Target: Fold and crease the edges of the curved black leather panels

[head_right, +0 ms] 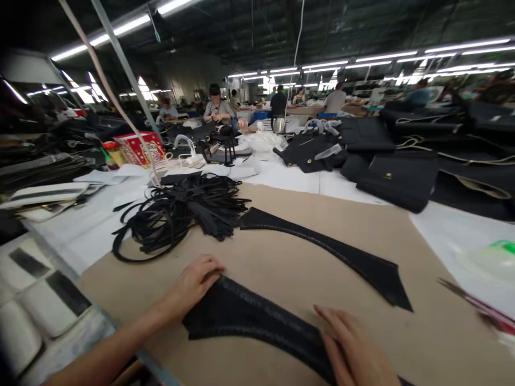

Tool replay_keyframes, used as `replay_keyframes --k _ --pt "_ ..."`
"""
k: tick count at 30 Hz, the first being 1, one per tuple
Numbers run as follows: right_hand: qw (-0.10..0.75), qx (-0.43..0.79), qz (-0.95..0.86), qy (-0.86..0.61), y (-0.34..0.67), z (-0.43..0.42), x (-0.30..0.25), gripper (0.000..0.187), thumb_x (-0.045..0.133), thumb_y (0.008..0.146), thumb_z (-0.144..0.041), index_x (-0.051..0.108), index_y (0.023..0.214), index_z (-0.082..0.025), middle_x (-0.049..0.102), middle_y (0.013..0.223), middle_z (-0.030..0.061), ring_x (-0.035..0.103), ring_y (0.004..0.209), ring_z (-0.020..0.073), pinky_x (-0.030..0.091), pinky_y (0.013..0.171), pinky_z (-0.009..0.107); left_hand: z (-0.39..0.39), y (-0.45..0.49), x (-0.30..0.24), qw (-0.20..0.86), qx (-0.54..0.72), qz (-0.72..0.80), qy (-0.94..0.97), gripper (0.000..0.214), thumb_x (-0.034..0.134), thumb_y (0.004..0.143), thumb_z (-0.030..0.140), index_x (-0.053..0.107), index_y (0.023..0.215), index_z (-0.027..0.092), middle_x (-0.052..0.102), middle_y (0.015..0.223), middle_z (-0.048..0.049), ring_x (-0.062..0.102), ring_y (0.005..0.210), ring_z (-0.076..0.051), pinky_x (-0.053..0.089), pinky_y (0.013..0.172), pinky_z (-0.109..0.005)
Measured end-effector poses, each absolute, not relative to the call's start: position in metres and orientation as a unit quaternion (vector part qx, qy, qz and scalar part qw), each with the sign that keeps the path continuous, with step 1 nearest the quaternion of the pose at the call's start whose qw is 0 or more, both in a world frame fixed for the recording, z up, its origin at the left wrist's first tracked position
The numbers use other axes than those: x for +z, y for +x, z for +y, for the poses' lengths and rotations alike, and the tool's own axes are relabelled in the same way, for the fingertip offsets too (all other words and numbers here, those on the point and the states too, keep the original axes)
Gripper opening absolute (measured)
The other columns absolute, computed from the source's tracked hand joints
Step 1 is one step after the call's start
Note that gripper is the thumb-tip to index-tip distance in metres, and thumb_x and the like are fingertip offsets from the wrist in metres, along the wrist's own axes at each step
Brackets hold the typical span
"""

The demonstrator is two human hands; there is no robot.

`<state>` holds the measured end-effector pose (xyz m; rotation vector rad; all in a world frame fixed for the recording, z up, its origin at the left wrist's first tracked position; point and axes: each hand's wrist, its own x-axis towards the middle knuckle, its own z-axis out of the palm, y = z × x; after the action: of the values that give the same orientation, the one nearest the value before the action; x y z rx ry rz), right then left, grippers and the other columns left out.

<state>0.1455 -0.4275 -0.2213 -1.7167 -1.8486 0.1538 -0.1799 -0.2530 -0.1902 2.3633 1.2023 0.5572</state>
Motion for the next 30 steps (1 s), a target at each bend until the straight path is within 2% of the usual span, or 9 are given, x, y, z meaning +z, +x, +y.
replay_keyframes --k 2,4,7,10,15,21,25,30 --pt "0.265 0.106 -0.718 -0.635 0.099 -0.396 -0.208 0.032 0.041 0.096 -0.031 0.058 0.122 -0.023 0.06 0.118 0.0092 0.058 0.107 0.0245 0.051 0.091 0.04 -0.246 -0.176 -0.185 0.224 0.173 0.432 0.856 0.024 0.052 0.081 0.008 0.066 0.096 0.019 0.063 0.1 -0.0054 0.056 0.101 -0.02 0.046 0.091 -0.032" --pt "0.215 0.134 -0.733 -0.631 0.053 -0.364 -0.194 0.03 0.043 0.094 -0.022 0.058 0.12 -0.018 0.06 0.117 0.0113 0.056 0.107 0.0257 0.048 0.092 0.043 -0.242 -0.176 -0.181 0.225 0.155 0.421 0.865 0.024 0.053 0.078 0.006 0.066 0.093 0.019 0.063 0.097 -0.0044 0.056 0.099 -0.02 0.046 0.089 -0.031" --pt "0.152 0.125 -0.731 -0.654 0.007 -0.332 -0.182 0.025 0.049 0.092 -0.015 0.06 0.114 -0.016 0.061 0.11 0.0115 0.055 0.103 0.0282 0.045 0.089 0.047 -0.24 -0.177 -0.177 0.228 0.129 0.4 0.878 0.026 0.052 0.073 0.002 0.065 0.089 0.019 0.063 0.09 -0.0024 0.056 0.093 -0.018 0.045 0.084 -0.029" --pt "0.122 0.092 -0.722 -0.675 -0.009 -0.319 -0.182 0.015 0.055 0.09 -0.015 0.063 0.102 -0.018 0.061 0.101 0.0098 0.055 0.099 0.0289 0.041 0.084 0.045 -0.237 -0.177 -0.174 0.23 0.109 0.389 0.885 0.027 0.052 0.071 0.002 0.065 0.087 0.019 0.061 0.082 -0.0011 0.054 0.086 -0.018 0.043 0.078 -0.027" --pt "0.115 0.096 -0.717 -0.681 -0.01 -0.314 -0.187 0.008 0.058 0.088 -0.015 0.061 0.093 -0.02 0.061 0.093 0.0061 0.054 0.093 0.0269 0.035 0.08 0.041 -0.231 -0.176 -0.171 0.23 0.095 0.377 0.892 0.019 0.051 0.072 0.006 0.063 0.08 0.019 0.058 0.084 -0.0023 0.053 0.086 -0.018 0.042 0.076 -0.027" --pt "0.12 0.115 -0.707 -0.688 -0.011 -0.309 -0.185 0.011 0.056 0.085 -0.011 0.06 0.087 -0.02 0.059 0.094 0.0054 0.052 0.094 0.0257 0.031 0.076 0.037 -0.23 -0.173 -0.173 0.227 0.086 0.349 0.905 0.019 0.051 0.07 0.006 0.058 0.081 0.019 0.06 0.084 -0.0001 0.054 0.083 -0.016 0.042 0.073 -0.024" --pt "0.137 0.137 -0.709 -0.678 -0.01 -0.309 -0.184 0.013 0.054 0.084 -0.008 0.058 0.087 -0.02 0.061 0.09 0.0033 0.052 0.09 0.0235 0.029 0.075 0.036 -0.232 -0.171 -0.172 0.206 0.078 0.34 0.914 0.026 0.049 0.074 0.006 0.062 0.091 0.02 0.065 0.084 -0.0002 0.056 0.085 -0.017 0.04 0.077 -0.028" --pt "0.172 0.159 -0.721 -0.652 -0.006 -0.309 -0.19 0.016 0.054 0.083 -0.006 0.058 0.091 -0.02 0.062 0.088 0.0007 0.052 0.088 0.0217 0.029 0.077 0.036 -0.235 -0.171 -0.168 0.171 0.062 0.314 0.932 0.018 0.053 0.078 0.009 0.065 0.081 0.021 0.067 0.084 0.0001 0.057 0.088 -0.018 0.036 0.08 -0.032"
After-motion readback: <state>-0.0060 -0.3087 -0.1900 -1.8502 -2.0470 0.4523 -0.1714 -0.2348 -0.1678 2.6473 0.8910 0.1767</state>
